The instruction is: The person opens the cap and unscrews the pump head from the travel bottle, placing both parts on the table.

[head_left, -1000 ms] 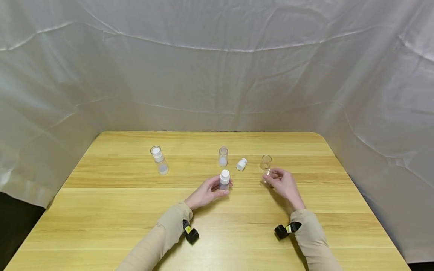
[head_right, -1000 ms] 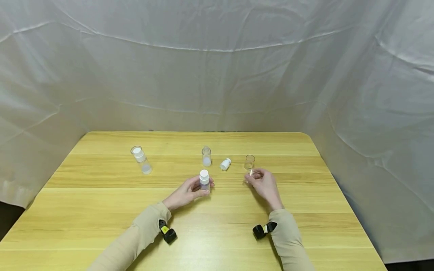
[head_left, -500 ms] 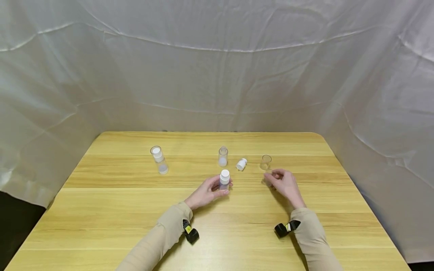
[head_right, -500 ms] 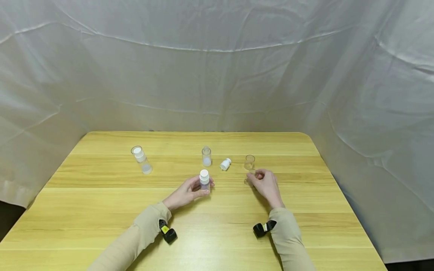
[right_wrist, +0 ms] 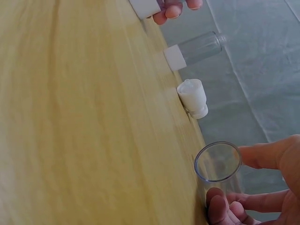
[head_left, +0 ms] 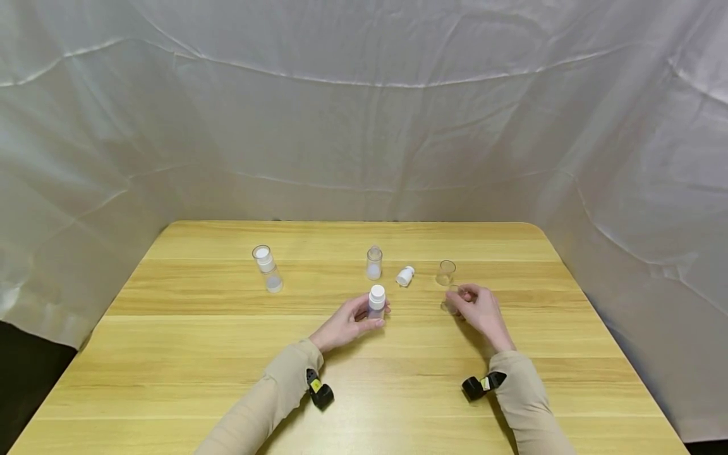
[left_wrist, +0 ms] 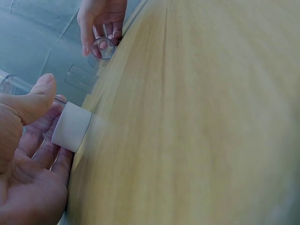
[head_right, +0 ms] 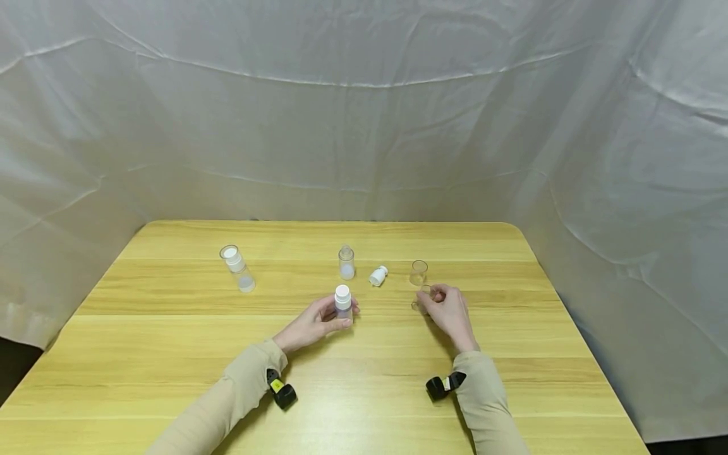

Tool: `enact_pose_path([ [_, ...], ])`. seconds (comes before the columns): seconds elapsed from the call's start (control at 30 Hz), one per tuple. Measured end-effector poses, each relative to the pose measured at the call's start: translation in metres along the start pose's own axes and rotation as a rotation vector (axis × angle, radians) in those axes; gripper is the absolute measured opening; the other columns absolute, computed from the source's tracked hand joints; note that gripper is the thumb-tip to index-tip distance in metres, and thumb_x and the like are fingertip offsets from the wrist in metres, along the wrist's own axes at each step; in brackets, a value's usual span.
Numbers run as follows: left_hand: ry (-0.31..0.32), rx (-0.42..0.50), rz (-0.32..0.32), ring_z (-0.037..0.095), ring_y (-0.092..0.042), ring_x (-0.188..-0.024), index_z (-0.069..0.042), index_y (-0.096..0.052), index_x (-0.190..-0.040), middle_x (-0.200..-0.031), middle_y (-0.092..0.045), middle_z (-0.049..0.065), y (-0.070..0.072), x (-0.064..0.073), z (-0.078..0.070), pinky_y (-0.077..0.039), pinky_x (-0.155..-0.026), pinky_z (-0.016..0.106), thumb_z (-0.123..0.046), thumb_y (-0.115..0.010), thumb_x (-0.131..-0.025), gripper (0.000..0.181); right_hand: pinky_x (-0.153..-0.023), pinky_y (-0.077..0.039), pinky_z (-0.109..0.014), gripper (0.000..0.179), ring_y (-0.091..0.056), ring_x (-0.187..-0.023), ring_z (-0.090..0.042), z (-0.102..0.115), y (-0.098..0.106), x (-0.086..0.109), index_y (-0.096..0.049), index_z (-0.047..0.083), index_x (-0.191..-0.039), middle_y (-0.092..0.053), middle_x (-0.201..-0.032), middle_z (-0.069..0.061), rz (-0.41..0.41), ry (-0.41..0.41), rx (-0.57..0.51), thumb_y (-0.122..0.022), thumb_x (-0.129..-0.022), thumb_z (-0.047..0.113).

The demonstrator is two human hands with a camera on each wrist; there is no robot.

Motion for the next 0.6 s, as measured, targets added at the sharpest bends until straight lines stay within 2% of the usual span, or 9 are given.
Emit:
enact_pose_path([
  [0.17, -0.001, 0.000, 0.001, 0.035, -0.055, -0.134, 0.004, -0.054, -0.134, -0.133, -0.063, 0.020, 0.000, 0.000, 0.001, -0.038, -0.121, 0.048, -0.005, -0.064, -0.096, 0.040, -0.091, -0.055, -0.037, 0.063, -0.065, -0.103, -0.030, 0.000, 0.002, 0.000, -0.055, -0.009, -0.136, -0.067, -0.109, -0.019, -0.020, 0.005, -0.003, -0.062, -0.098, 0.041],
  [0.33, 0.002, 0.000, 0.000, 0.035, -0.054, -0.135, 0.004, -0.054, -0.135, -0.133, -0.063, 0.020, 0.000, 0.000, 0.001, -0.038, -0.121, 0.048, -0.005, -0.064, -0.096, 0.041, -0.079, -0.050, -0.024, 0.061, -0.062, -0.093, -0.023, 0.001, 0.003, 0.000, -0.055, -0.008, -0.136, -0.064, -0.104, -0.016, -0.027, 0.010, -0.009, -0.062, -0.098, 0.039],
  [0.43, 0.002, -0.002, 0.000, 0.035, -0.054, -0.135, 0.004, -0.054, -0.135, -0.134, -0.063, 0.020, 0.000, 0.000, 0.001, -0.038, -0.121, 0.048, -0.006, -0.064, -0.096, 0.041, -0.069, -0.047, -0.021, 0.059, -0.058, -0.082, -0.016, 0.001, 0.005, 0.001, -0.054, -0.008, -0.137, -0.056, -0.099, -0.013, -0.041, 0.013, -0.027, -0.063, -0.098, 0.036],
  [0.6, -0.003, -0.001, 0.002, 0.034, -0.055, -0.134, 0.003, -0.054, -0.135, -0.133, -0.063, 0.020, 0.000, 0.000, 0.001, -0.038, -0.121, 0.048, -0.006, -0.064, -0.096, 0.041, -0.069, -0.039, -0.024, 0.051, -0.047, -0.081, -0.016, 0.008, 0.015, 0.006, -0.057, -0.005, -0.134, -0.046, -0.093, -0.009, -0.171, 0.041, -0.055, -0.064, -0.096, 0.028],
])
Point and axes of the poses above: each hand's wrist, its own x-axis away from the middle knuckle, its own y-axis out of the back of the hand, z = x × y, the point moved 10 cm from there along -x, towards the middle knuckle
